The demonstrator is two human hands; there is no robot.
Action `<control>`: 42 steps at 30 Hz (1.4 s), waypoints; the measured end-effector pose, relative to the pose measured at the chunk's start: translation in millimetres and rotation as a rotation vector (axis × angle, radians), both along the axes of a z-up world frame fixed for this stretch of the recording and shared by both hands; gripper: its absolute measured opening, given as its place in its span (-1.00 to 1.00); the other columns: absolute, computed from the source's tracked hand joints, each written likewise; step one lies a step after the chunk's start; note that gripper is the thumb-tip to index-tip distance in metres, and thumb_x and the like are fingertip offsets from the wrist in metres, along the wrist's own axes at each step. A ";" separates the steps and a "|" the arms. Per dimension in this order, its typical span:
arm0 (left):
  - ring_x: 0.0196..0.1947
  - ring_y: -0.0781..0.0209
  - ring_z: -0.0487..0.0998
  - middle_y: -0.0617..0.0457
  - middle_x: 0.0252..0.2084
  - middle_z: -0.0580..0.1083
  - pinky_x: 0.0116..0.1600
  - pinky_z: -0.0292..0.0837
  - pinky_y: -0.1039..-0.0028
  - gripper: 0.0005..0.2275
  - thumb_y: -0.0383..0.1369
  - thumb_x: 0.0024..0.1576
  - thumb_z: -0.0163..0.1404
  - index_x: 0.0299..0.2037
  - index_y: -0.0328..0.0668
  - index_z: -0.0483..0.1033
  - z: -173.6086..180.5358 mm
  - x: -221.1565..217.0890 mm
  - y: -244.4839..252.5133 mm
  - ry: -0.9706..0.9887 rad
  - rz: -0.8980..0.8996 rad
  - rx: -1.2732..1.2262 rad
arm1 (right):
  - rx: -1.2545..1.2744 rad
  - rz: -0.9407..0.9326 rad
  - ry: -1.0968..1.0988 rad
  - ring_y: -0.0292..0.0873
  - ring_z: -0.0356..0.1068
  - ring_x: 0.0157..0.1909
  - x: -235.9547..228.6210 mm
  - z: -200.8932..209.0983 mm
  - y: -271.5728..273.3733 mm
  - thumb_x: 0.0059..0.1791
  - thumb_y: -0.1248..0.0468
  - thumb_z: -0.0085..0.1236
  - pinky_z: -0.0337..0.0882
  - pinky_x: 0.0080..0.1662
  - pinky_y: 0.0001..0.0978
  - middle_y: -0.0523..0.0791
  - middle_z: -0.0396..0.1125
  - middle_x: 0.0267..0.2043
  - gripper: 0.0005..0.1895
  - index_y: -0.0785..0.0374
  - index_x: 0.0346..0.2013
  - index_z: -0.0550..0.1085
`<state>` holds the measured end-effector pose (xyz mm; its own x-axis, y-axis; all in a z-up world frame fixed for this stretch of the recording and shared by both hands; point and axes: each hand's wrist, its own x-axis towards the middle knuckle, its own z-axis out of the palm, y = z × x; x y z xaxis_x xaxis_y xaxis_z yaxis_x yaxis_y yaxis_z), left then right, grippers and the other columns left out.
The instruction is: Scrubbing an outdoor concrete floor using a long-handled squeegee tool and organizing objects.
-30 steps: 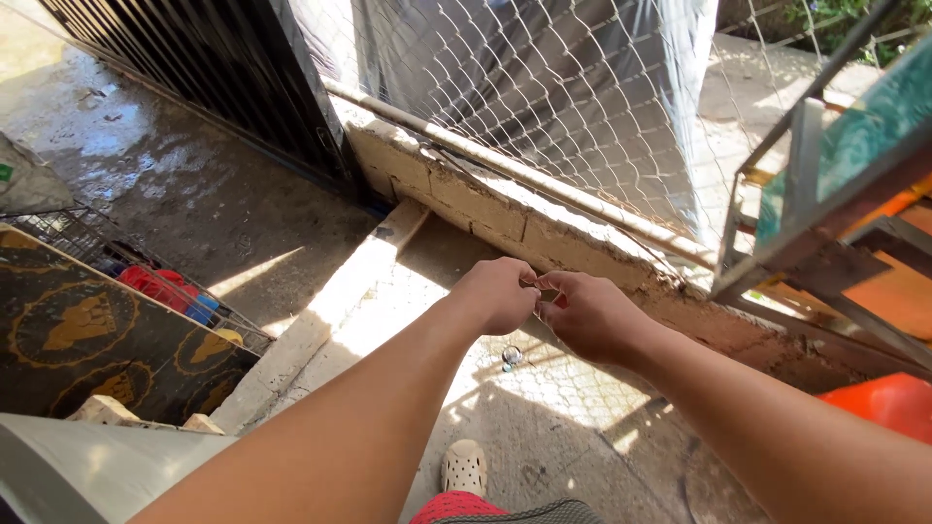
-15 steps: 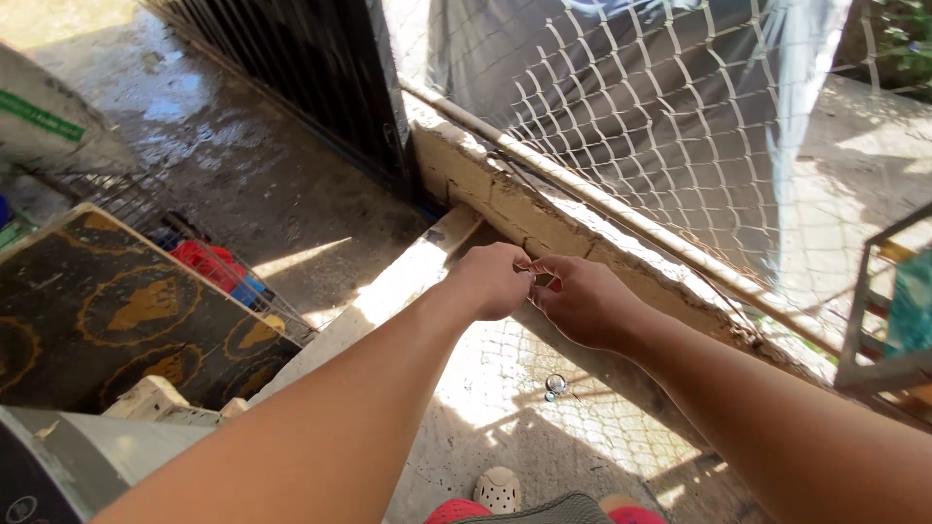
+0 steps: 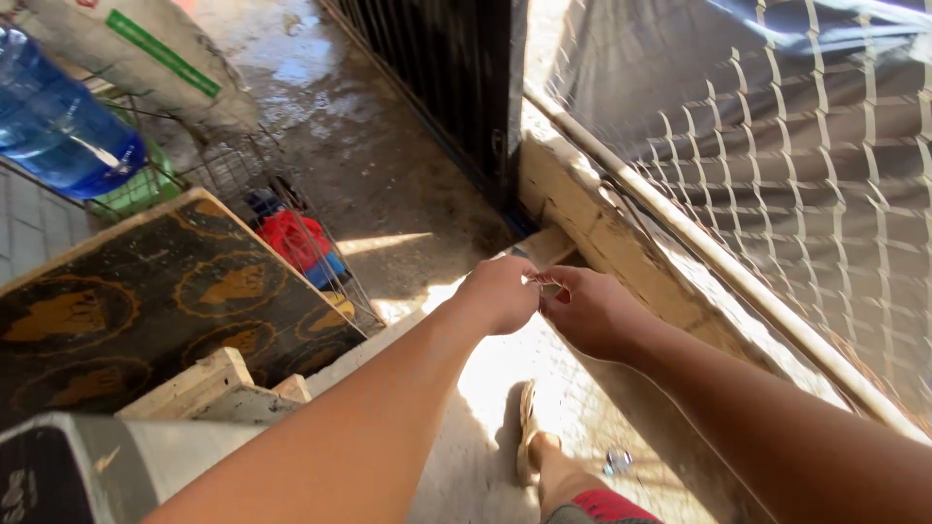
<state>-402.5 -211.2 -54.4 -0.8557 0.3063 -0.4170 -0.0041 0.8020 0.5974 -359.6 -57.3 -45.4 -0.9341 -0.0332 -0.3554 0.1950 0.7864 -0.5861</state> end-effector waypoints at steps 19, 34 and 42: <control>0.08 -0.10 0.54 -0.11 0.05 0.56 0.14 0.44 0.26 -0.71 -0.23 0.17 -0.04 0.04 -0.05 0.58 0.8 -350.9 46.7 0.234 -0.075 0.038 | -0.095 -0.019 0.246 0.07 0.51 -0.11 -346.3 -6.2 44.4 -0.07 0.22 0.08 0.47 0.00 -0.15 0.06 0.50 -0.13 -0.61 0.22 0.03 0.55; -0.03 -0.07 0.61 -0.09 -0.07 0.61 0.05 0.49 0.25 -0.74 -0.26 0.20 -0.10 0.00 -0.01 0.60 -8.3 -608.1 -144.8 0.153 0.129 0.123 | 0.004 0.123 0.192 0.08 0.51 -0.09 -622.9 5.8 -144.4 -0.06 0.18 0.07 0.47 0.00 -0.15 0.01 0.51 -0.15 -0.64 0.15 0.01 0.55; -0.01 -0.19 0.57 -0.15 -0.09 0.60 0.07 0.46 0.17 -0.75 -0.30 0.14 -0.08 -0.11 -0.04 0.66 -5.4 -743.9 -273.7 0.357 0.142 0.082 | 0.061 0.355 0.202 0.03 0.51 0.01 -786.2 10.3 -261.5 -0.01 0.11 0.09 0.43 0.07 -0.20 0.01 0.50 -0.02 -0.63 0.16 0.04 0.54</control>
<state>-1146.4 -484.9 -59.8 -0.9787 0.1947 -0.0642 0.1086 0.7579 0.6432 -1145.8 -318.8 -35.0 -0.9196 -0.3506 -0.1772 -0.2090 0.8185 -0.5351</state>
